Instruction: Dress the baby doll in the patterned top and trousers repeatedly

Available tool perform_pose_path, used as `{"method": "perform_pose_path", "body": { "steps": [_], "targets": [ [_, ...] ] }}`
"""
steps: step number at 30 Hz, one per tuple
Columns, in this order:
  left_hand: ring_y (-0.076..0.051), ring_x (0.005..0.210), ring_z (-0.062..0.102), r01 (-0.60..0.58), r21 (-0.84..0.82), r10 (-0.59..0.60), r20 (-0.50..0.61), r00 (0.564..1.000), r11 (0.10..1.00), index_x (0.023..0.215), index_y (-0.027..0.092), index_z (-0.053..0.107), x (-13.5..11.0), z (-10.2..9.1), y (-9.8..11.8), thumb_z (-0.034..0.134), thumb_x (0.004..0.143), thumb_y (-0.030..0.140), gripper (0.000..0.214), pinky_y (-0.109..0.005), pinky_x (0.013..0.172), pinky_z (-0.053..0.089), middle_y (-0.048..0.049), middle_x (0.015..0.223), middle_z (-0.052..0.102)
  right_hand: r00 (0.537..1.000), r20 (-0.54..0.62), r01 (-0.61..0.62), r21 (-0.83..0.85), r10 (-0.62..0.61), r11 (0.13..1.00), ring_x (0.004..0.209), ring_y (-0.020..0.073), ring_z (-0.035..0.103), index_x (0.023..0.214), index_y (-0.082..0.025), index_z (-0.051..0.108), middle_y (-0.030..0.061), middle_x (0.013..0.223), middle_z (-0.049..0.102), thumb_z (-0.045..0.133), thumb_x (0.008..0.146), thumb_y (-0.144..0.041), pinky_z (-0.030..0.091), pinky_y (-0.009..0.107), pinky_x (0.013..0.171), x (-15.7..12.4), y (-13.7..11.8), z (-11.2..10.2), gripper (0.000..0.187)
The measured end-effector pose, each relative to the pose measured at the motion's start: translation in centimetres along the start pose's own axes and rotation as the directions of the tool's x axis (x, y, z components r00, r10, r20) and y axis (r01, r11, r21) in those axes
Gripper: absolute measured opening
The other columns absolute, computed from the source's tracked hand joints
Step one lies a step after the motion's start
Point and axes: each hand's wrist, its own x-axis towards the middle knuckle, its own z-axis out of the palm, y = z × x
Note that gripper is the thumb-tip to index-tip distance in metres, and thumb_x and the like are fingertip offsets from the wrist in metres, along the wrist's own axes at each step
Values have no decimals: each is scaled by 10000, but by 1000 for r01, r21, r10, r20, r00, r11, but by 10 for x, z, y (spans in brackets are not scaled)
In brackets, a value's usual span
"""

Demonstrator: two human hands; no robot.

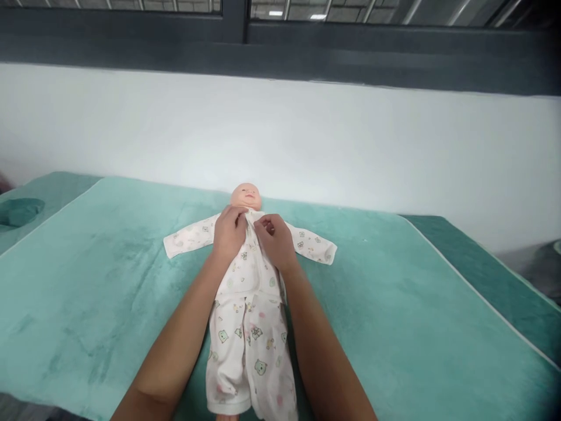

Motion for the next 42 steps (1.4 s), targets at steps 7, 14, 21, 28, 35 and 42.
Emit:
{"method": "perform_pose_path", "body": {
  "steps": [7,14,21,28,35,42],
  "targets": [
    [-159,853,625,81,-108,-71,91,993,991,990,217,696,-25,-18,4,509,949,180,195,-296,802,477,-29,959,688,981,191,30,-275,24,961,654,159,499,820,-252,542,-42,736,572,610,824,-365,362,294,617,-14,-29,-11,132],
    [-126,690,520,98,-106,-81,155,985,990,846,208,648,-22,-20,2,595,888,190,70,-273,677,437,-5,870,609,989,116,-82,-55,88,995,665,166,572,876,-240,622,-27,737,639,575,844,-379,424,291,642,-12,-14,-5,150],
    [-128,705,547,146,-110,-127,163,979,983,948,216,712,-22,-17,-2,605,871,164,142,-283,708,467,-21,930,613,997,47,-47,-157,55,987,669,168,575,908,-251,645,-20,796,676,590,827,-359,426,299,666,-12,-12,4,146],
    [-125,676,513,182,-178,-145,200,969,967,946,216,733,-21,-18,-2,647,879,241,113,-285,679,455,-20,915,586,989,36,-147,132,144,980,798,188,620,900,-218,692,1,869,716,556,823,-343,472,299,753,-17,-7,2,200],
    [-125,688,517,182,-159,-151,191,970,970,963,212,708,-21,-17,-2,654,867,229,111,-284,695,461,-19,938,578,997,7,-80,102,80,992,812,190,619,1041,-215,733,21,913,722,588,855,-399,491,319,796,-26,-4,5,299],
    [-115,659,490,173,-159,-143,182,973,972,924,216,693,-21,-16,-1,653,862,217,74,-274,659,438,-9,930,581,999,40,-26,57,23,998,702,153,528,1064,-224,720,-6,827,630,591,867,-406,467,295,720,-24,-1,1,297]
  ]
}}
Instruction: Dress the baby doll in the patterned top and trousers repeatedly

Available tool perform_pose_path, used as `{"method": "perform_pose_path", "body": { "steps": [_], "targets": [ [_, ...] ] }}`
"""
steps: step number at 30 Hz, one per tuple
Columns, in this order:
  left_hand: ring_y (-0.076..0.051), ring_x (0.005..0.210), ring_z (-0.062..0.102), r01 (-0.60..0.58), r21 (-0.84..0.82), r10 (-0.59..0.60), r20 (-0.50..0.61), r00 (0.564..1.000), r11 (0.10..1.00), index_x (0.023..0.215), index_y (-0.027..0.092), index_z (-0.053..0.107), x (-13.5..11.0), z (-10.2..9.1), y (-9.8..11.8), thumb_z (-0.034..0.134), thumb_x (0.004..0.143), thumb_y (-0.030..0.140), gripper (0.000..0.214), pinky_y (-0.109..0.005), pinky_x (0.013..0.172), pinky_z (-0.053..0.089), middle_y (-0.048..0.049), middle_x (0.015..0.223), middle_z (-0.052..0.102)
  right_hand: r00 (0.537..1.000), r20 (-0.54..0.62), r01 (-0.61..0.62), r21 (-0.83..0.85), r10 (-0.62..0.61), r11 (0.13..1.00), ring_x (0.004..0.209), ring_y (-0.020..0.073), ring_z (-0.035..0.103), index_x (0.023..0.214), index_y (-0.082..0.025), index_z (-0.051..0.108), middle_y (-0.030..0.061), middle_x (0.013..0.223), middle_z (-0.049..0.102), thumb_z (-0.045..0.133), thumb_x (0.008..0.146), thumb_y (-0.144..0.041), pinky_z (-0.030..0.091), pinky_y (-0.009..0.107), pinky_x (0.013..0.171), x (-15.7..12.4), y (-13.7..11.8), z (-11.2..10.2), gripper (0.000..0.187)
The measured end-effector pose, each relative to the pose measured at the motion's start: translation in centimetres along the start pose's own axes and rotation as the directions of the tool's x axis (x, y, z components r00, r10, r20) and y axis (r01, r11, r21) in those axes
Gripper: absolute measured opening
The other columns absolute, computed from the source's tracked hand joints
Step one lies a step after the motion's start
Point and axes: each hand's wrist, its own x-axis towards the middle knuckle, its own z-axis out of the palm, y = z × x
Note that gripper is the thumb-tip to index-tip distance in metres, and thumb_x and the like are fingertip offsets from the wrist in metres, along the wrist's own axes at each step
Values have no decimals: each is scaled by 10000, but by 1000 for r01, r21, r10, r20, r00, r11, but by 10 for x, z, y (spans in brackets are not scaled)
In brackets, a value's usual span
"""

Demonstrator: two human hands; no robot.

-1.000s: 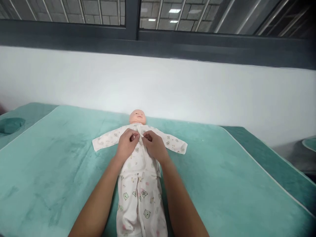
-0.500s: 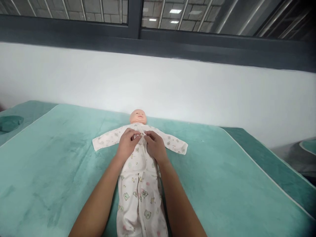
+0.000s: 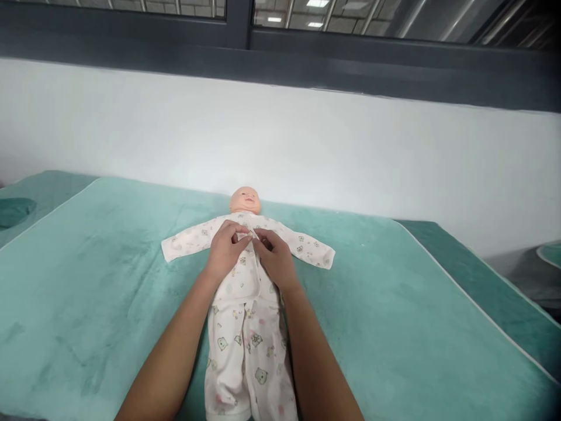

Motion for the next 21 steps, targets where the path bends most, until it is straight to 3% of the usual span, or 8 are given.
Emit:
{"method": "perform_pose_path", "body": {
  "steps": [11,21],
  "targets": [
    [-127,608,484,79,-45,-81,-50,995,996,928,229,720,-4,2,7,653,853,269,108,-267,640,406,44,642,534,999,35,14,7,-14,1000,663,138,484,1096,-221,708,-16,806,588,596,856,-373,446,283,677,1,2,-1,305],
    [-118,607,474,53,-72,-56,-47,997,996,947,217,735,-4,3,3,650,868,273,129,-261,644,396,45,640,535,1000,18,-12,53,11,999,629,121,469,1092,-204,699,-37,737,547,617,838,-348,411,258,621,0,5,-2,303]
  ]
}}
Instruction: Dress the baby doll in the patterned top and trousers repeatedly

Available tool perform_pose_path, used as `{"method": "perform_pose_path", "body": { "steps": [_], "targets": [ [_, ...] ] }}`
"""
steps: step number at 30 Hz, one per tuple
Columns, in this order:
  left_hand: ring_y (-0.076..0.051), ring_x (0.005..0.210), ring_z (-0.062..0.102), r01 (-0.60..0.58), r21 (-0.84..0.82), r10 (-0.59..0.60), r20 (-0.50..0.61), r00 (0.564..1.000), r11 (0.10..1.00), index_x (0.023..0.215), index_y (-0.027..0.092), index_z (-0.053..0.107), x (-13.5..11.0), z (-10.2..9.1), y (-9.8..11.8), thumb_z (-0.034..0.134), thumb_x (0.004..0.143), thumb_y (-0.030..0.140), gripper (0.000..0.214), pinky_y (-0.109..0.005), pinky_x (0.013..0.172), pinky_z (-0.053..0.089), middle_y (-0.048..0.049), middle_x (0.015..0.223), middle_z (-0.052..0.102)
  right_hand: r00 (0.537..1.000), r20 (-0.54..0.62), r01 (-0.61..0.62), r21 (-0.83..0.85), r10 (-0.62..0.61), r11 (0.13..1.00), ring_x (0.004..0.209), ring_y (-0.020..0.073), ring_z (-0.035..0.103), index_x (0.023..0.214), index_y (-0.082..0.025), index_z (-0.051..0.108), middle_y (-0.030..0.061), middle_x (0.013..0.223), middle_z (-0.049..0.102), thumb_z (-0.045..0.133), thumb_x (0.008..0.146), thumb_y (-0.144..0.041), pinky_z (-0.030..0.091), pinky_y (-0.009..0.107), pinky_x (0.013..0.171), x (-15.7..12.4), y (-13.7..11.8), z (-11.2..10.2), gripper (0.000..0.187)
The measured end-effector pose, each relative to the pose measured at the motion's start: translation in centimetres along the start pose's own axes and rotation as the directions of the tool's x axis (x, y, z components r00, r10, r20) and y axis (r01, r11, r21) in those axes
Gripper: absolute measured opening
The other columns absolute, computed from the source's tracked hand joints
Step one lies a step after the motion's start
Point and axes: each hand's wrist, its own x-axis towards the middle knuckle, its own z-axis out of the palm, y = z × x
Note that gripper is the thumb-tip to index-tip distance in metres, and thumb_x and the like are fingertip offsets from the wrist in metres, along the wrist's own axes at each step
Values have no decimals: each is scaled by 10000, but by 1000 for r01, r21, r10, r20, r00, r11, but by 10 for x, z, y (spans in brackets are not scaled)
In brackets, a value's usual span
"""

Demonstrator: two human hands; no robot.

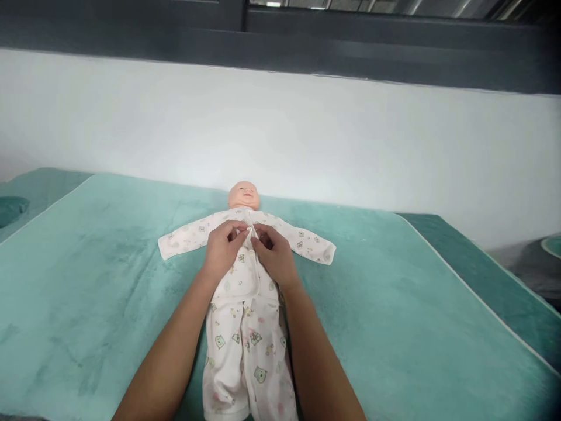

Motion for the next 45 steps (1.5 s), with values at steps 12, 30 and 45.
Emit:
{"method": "perform_pose_path", "body": {
  "steps": [12,30,45],
  "targets": [
    [-104,605,472,48,-133,-43,44,998,990,924,217,754,-1,-4,4,662,867,277,124,-245,601,382,28,715,612,997,-23,66,-43,-67,997,637,117,477,1102,-212,694,-32,758,563,612,865,-330,412,260,632,-1,3,1,277],
    [-100,621,494,55,-171,-42,81,996,984,1106,239,735,-1,-2,2,659,871,282,250,-239,606,408,2,852,678,969,29,245,-261,-246,934,658,131,497,1191,-254,672,-16,836,575,537,879,-199,424,280,670,-5,-7,2,345],
    [-121,736,547,-99,7,99,-20,995,995,856,212,706,3,1,-2,656,847,184,58,-259,676,434,-7,897,610,991,-119,46,-63,-54,997,634,122,490,898,-208,636,-36,732,575,630,864,-344,416,258,629,-2,-3,3,140]
  ]
}}
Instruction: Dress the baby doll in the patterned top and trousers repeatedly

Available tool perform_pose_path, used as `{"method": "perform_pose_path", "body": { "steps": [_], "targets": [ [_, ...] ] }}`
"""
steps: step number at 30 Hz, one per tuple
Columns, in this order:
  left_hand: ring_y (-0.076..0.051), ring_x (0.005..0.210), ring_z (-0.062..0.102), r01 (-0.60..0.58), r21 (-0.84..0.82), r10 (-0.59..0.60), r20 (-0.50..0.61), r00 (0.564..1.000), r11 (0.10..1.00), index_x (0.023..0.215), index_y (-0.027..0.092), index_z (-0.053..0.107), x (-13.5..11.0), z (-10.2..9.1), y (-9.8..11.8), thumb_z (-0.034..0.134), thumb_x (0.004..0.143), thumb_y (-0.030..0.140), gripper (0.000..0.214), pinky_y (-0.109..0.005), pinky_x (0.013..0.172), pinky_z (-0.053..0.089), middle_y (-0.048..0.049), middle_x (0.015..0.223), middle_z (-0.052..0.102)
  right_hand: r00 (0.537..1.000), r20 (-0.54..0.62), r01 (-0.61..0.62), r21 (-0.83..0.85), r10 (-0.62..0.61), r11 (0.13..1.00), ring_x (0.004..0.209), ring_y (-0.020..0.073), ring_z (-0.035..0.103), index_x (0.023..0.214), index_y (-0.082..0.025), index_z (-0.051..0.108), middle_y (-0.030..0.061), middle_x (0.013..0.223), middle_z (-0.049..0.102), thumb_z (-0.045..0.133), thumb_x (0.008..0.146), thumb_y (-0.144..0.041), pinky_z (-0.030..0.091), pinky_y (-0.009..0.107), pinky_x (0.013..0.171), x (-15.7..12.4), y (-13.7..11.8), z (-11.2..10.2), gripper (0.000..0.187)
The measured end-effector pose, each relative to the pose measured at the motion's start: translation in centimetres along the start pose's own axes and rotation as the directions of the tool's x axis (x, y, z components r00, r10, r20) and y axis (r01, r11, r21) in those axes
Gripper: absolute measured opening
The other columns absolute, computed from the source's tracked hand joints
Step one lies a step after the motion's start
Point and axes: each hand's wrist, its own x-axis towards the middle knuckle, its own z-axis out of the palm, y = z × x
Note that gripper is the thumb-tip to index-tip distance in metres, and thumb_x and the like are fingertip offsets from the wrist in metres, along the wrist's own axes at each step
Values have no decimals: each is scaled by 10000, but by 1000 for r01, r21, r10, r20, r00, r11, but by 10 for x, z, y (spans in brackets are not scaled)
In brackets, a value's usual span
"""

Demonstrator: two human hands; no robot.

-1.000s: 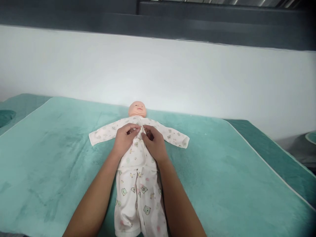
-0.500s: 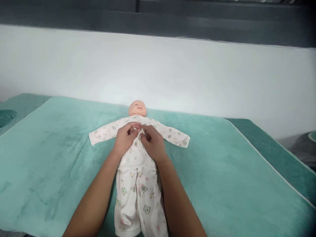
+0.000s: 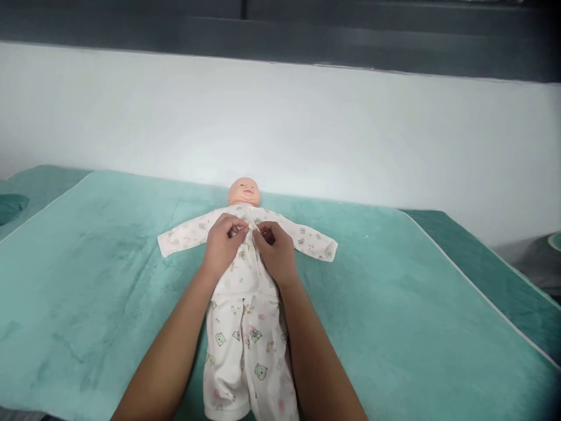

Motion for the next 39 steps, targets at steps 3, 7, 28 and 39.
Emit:
{"method": "perform_pose_path", "body": {
  "steps": [3,7,28,39],
  "targets": [
    [-122,741,554,-5,27,5,0,1000,1000,873,209,713,0,1,0,652,853,180,70,-265,693,447,-11,900,609,1000,-6,9,4,-9,1000,641,128,504,878,-207,639,-29,733,593,627,863,-341,426,261,638,0,2,0,136],
    [-129,749,562,0,11,0,8,1000,1000,865,211,730,1,1,1,653,852,182,84,-268,699,461,-17,902,620,999,18,35,-2,-35,999,666,138,524,897,-211,669,-14,768,621,612,877,-342,440,270,658,0,4,-1,145],
    [-154,914,618,-166,118,166,8,986,979,985,228,759,-3,1,-3,484,927,120,302,-281,793,493,-51,987,628,976,50,217,-149,-212,965,678,142,517,932,-233,720,4,815,597,556,913,-228,414,286,663,-3,-5,-2,164],
    [-169,910,638,-179,236,193,-41,980,955,856,222,737,-5,1,-4,490,862,64,294,-303,805,499,-41,962,647,998,10,63,20,-63,998,731,152,568,968,-228,710,4,836,664,586,914,-333,464,280,701,2,4,-2,171]
  ]
}}
